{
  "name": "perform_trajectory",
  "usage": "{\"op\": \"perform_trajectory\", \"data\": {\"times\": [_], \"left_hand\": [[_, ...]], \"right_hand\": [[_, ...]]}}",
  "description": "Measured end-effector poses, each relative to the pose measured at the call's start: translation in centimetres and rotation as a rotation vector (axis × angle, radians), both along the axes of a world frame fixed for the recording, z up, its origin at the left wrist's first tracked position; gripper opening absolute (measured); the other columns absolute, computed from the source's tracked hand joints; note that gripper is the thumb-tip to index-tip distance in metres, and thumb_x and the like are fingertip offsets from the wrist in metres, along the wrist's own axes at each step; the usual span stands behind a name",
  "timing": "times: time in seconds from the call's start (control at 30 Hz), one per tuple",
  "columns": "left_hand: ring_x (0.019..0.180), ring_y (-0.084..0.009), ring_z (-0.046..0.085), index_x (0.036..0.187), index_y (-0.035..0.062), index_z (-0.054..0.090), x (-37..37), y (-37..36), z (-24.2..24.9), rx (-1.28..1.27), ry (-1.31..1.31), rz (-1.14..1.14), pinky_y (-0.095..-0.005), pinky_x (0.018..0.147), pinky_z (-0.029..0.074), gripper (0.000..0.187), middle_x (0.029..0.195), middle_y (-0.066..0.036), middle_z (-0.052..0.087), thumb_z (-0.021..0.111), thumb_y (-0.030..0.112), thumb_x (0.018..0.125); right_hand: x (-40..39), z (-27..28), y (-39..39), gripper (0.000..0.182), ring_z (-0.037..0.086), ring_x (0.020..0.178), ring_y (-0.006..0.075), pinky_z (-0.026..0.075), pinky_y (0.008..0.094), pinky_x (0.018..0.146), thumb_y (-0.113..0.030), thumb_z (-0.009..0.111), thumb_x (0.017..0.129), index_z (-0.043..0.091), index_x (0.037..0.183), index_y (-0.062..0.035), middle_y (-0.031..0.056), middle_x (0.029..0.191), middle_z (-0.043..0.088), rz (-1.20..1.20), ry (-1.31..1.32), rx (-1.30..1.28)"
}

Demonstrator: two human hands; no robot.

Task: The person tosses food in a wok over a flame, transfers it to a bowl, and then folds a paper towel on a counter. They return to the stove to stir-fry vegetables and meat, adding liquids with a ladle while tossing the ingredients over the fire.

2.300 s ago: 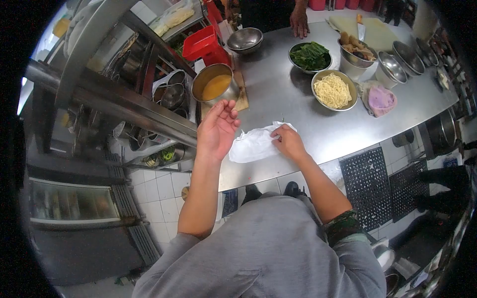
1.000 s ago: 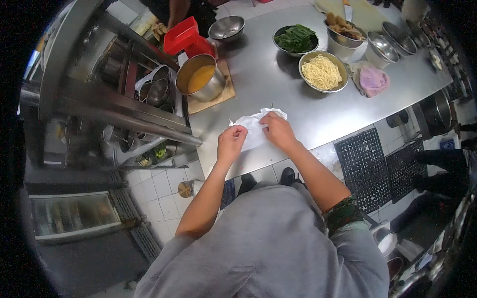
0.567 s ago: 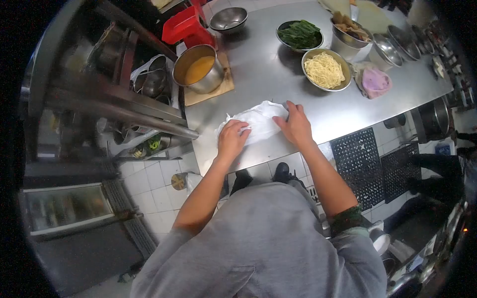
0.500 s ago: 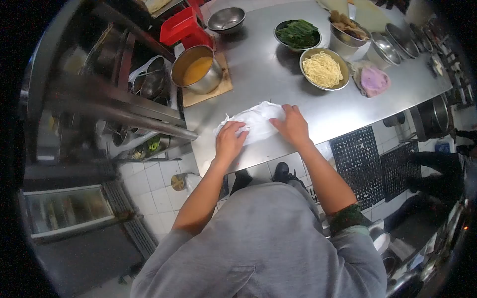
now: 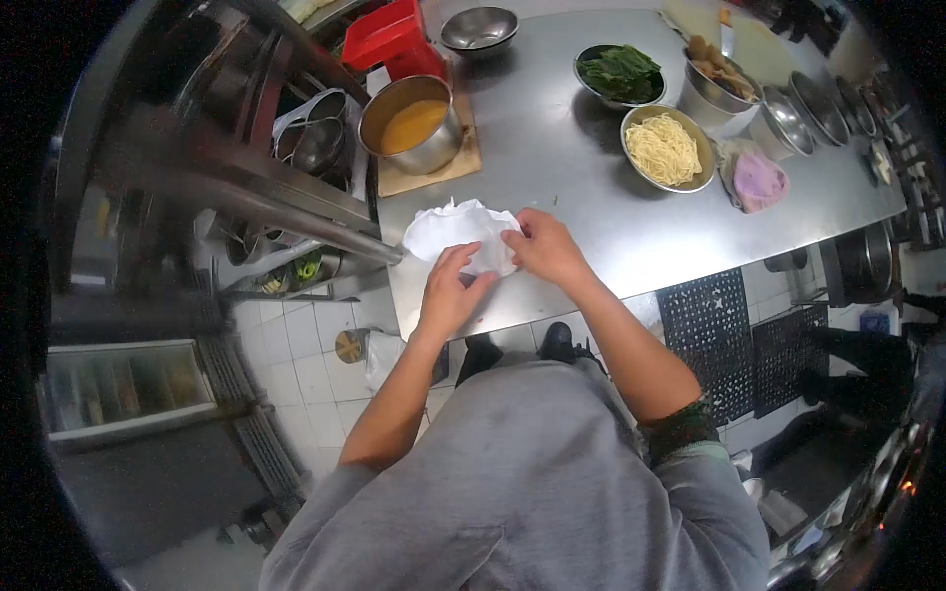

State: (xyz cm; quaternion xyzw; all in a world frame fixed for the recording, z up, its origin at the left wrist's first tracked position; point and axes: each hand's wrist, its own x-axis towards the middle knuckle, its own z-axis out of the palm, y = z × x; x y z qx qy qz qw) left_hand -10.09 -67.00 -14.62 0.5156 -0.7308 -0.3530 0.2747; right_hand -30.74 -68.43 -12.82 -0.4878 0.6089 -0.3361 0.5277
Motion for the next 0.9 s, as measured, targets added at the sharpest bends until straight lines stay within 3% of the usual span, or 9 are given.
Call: {"op": "perform_trajectory", "data": {"times": [0.07,0.17,0.3,0.4,0.57,0.7,0.77,0.9], "left_hand": [[0.125,-0.0368,0.053,0.136,-0.0012,0.055,0.5,0.4,0.0,-0.166,-0.078,-0.076,-0.0445,0.105,0.045,0.072,0.135,-0.02,0.055,0.084,0.027,0.077],[0.127,-0.0396,0.05,0.141,-0.0031,0.05,0.0,0.5,-1.3,-0.242,-0.187,-0.014,-0.0464,0.108,0.042,0.084,0.142,-0.024,0.05,0.087,0.031,0.074],[0.127,-0.0377,0.051,0.137,-0.0022,0.053,0.3,0.1,-2.7,-0.272,-0.192,0.001,-0.0473,0.108,0.041,0.073,0.141,-0.02,0.053,0.083,0.021,0.074],[0.123,-0.0366,0.054,0.131,0.0002,0.06,0.8,-0.4,-3.6,-0.303,-0.189,0.003,-0.0461,0.105,0.043,0.058,0.133,-0.017,0.06,0.075,0.012,0.077],[0.112,-0.039,0.062,0.122,0.0051,0.068,1.3,-1.4,-3.2,-0.171,-0.045,0.099,-0.0438,0.099,0.048,0.038,0.118,-0.021,0.069,0.064,0.009,0.085],[0.113,-0.0437,0.064,0.127,0.0039,0.064,1.8,-3.2,-1.5,0.156,-0.057,0.22,-0.0465,0.096,0.05,0.038,0.125,-0.026,0.065,0.061,0.019,0.092],[0.113,-0.0433,0.064,0.13,0.0026,0.06,3.1,-4.8,-4.7,0.086,-0.075,0.208,-0.0462,0.097,0.05,0.042,0.123,-0.028,0.066,0.063,0.019,0.091],[0.116,-0.0446,0.06,0.134,-0.001,0.054,3.1,-5.6,-3.2,0.123,-0.026,0.152,-0.046,0.099,0.048,0.052,0.122,-0.029,0.064,0.069,0.017,0.088]], "right_hand": [[0.3,-0.6,0.0,0.02,0.069,0.068,0.0155,0.053,0.0303,0.054,-0.019,0.065,0.096,0.061,0.098,0.0004,0.0089,0.081,0.067,-0.006,-0.09,0.043],[0.5,-1.0,0.0,0.021,0.071,0.068,0.0166,0.054,0.0301,0.051,-0.018,0.065,0.096,0.06,0.1,0.0014,0.0101,0.083,0.067,0.006,-0.151,0.065],[0.7,-1.0,0.3,0.021,0.07,0.067,0.0162,0.054,0.0297,0.052,-0.017,0.065,0.096,0.06,0.1,0.0025,0.0101,0.083,0.067,0.013,-0.172,0.072],[0.4,0.6,0.6,0.019,0.066,0.073,0.0137,0.054,0.0293,0.061,-0.015,0.067,0.095,0.062,0.104,0.0007,0.0075,0.09,0.068,0.091,-0.174,0.134],[-0.2,0.9,2.5,0.025,0.067,0.08,0.0199,0.055,0.0323,0.071,-0.009,0.073,0.086,0.065,0.11,-0.0047,0.0066,0.104,0.067,0.128,0.294,-0.42],[1.1,-0.5,1.5,0.026,0.068,0.089,0.0282,0.056,0.039,0.077,-0.007,0.073,0.08,0.069,0.106,-0.0086,0.0079,0.107,0.065,0.358,0.433,-0.737],[2.5,-2.6,-0.1,0.022,0.067,0.093,0.0286,0.055,0.0412,0.081,-0.008,0.072,0.082,0.071,0.103,-0.0097,0.0075,0.108,0.065,0.381,0.48,-0.801],[3.7,-4.8,-2.7,0.015,0.065,0.098,0.0293,0.054,0.0438,0.086,-0.015,0.07,0.085,0.072,0.099,-0.0116,0.0067,0.104,0.065,0.446,0.582,-0.796]]}}
